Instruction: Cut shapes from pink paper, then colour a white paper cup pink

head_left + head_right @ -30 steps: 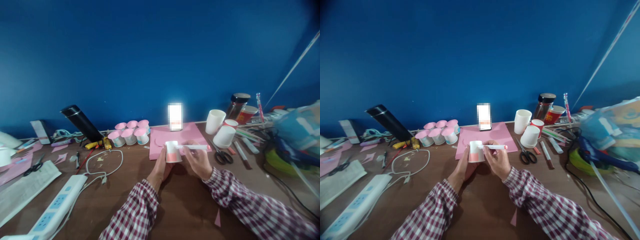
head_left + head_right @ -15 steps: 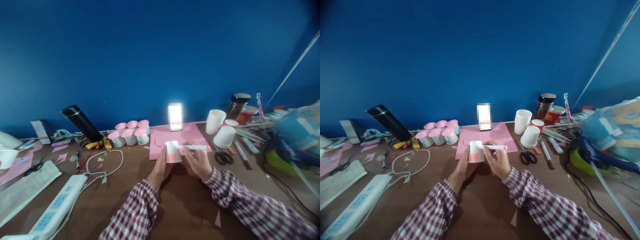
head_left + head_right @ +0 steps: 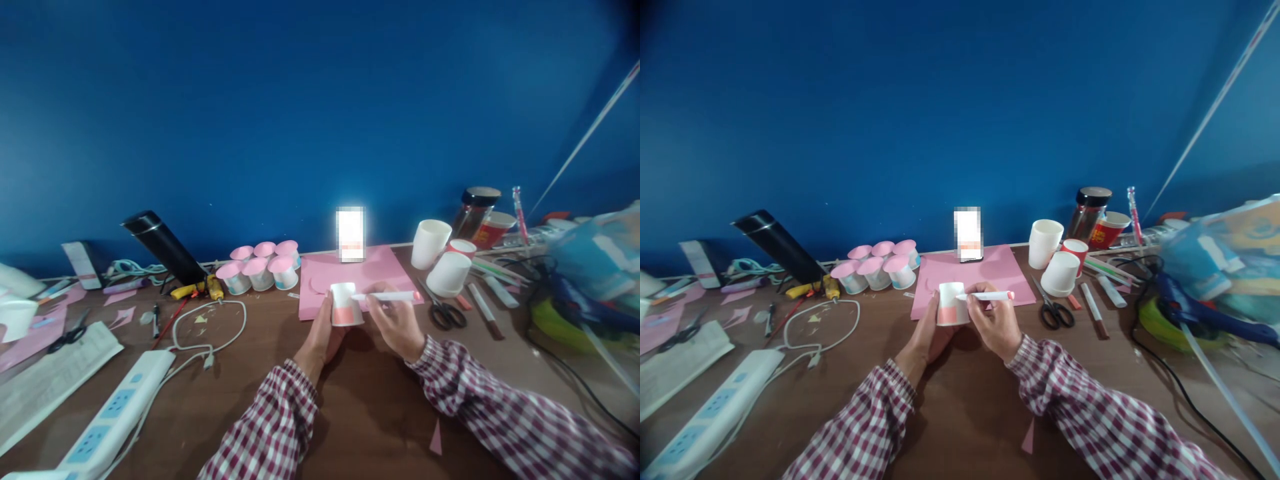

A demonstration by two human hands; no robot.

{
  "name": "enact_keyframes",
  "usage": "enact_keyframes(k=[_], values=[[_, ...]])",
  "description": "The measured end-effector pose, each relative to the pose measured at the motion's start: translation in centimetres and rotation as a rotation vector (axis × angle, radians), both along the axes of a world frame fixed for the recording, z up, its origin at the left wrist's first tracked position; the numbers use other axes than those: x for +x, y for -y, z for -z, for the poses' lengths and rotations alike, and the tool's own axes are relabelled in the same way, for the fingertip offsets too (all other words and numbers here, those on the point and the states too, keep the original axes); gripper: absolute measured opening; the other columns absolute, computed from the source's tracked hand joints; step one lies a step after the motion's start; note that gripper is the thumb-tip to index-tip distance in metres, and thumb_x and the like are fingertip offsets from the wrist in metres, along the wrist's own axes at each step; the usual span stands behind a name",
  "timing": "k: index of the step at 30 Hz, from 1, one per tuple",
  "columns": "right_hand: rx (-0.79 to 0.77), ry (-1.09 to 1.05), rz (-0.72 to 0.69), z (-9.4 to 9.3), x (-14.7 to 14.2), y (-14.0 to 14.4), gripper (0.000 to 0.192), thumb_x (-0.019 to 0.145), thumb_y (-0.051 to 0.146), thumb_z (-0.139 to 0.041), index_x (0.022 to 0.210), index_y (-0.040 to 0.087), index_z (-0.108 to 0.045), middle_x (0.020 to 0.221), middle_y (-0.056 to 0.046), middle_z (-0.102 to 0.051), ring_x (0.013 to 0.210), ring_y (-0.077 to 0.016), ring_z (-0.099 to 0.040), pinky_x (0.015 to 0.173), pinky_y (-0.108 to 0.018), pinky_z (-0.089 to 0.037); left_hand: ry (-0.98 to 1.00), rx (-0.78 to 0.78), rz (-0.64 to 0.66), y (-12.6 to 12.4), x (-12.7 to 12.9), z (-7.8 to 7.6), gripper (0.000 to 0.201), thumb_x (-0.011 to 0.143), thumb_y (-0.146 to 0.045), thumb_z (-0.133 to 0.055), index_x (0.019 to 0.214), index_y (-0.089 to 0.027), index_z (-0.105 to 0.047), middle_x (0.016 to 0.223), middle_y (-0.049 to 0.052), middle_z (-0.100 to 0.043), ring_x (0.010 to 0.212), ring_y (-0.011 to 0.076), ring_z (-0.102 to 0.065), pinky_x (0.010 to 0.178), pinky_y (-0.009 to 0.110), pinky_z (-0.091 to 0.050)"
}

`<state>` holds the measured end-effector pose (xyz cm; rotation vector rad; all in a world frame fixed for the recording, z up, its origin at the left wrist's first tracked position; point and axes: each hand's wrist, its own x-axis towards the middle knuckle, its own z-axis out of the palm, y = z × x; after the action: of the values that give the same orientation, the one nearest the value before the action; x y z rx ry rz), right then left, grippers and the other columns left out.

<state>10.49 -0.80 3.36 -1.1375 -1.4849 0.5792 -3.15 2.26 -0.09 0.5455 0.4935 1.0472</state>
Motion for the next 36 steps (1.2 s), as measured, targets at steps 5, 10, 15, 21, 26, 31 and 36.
enact_keyframes(k=[5, 10, 15, 21, 26, 31, 36], values=[[-0.016, -0.011, -0.006, -0.22, -0.13, 0.13, 0.014, 0.086, 0.028, -0.048, 0.084, 0.017, -0.056, 0.066, -0.001, -0.059, 0.052, -0.0115, -0.052, 0.044, -0.020, -0.043, 0.004, -0.001, -0.004, -0.01, 0.02, -0.11, 0.046, 0.085, -0.048, -0.048, 0.107, -0.010, -0.062, 0.098, 0.011, -0.067, 0.087, 0.0201, -0.061, 0.083, 0.032, -0.046], [-0.009, -0.005, -0.010, -0.29, -0.27, 0.12, 0.013, 0.086, 0.026, -0.048, 0.084, 0.017, -0.057, 0.068, -0.001, -0.060, 0.054, -0.0116, -0.054, 0.046, -0.020, -0.045, 0.017, -0.010, 0.001, 0.06, 0.04, -0.37, 0.046, 0.085, -0.048, -0.048, 0.107, -0.010, -0.062, 0.097, 0.011, -0.067, 0.087, 0.0206, -0.061, 0.084, 0.032, -0.045], [0.060, -0.015, 0.034, -0.38, -0.18, 0.02, 0.012, 0.086, 0.024, -0.049, 0.084, 0.017, -0.058, 0.067, -0.001, -0.061, 0.056, -0.0121, -0.055, 0.051, -0.021, -0.045, 0.012, 0.001, -0.003, -0.01, 0.00, -0.26, 0.047, 0.085, -0.048, -0.047, 0.110, -0.011, -0.061, 0.102, 0.012, -0.066, 0.089, 0.0198, -0.061, 0.083, 0.031, -0.046], [0.085, -0.023, 0.052, -0.67, -0.08, -0.05, 0.012, 0.086, 0.025, -0.049, 0.083, 0.017, -0.057, 0.065, -0.001, -0.061, 0.057, -0.0126, -0.055, 0.052, -0.022, -0.044, -0.003, 0.009, 0.004, -0.17, -0.12, 0.17, 0.047, 0.085, -0.048, -0.047, 0.112, -0.012, -0.061, 0.105, 0.011, -0.066, 0.091, 0.0196, -0.060, 0.083, 0.031, -0.047], [0.071, -0.044, 0.019, -0.33, -0.04, -0.16, 0.011, 0.087, 0.026, -0.050, 0.085, 0.017, -0.057, 0.067, 0.000, -0.061, 0.058, -0.0121, -0.056, 0.052, -0.021, -0.045, -0.016, 0.013, 0.006, -0.03, -0.05, 0.02, 0.048, 0.085, -0.049, -0.047, 0.111, -0.012, -0.061, 0.103, 0.011, -0.066, 0.089, 0.0188, -0.060, 0.080, 0.029, -0.047], [0.050, -0.039, 0.021, -0.16, -0.06, -0.09, 0.012, 0.087, 0.026, -0.050, 0.086, 0.017, -0.058, 0.068, -0.001, -0.061, 0.058, -0.0124, -0.057, 0.051, -0.021, -0.045, -0.028, 0.004, -0.001, 0.03, -0.02, -0.15, 0.048, 0.085, -0.049, -0.048, 0.111, -0.011, -0.061, 0.100, 0.011, -0.067, 0.085, 0.0187, -0.061, 0.079, 0.030, -0.047], [0.027, -0.037, 0.011, -0.22, -0.13, -0.01, 0.015, 0.087, 0.028, -0.049, 0.087, 0.016, -0.058, 0.066, -0.002, -0.061, 0.056, -0.0129, -0.056, 0.049, -0.022, -0.045, -0.028, -0.001, 0.006, 0.05, 0.01, -0.23, 0.049, 0.084, -0.049, -0.048, 0.111, -0.011, -0.061, 0.099, 0.010, -0.067, 0.084, 0.0180, -0.060, 0.076, 0.029, -0.047]])
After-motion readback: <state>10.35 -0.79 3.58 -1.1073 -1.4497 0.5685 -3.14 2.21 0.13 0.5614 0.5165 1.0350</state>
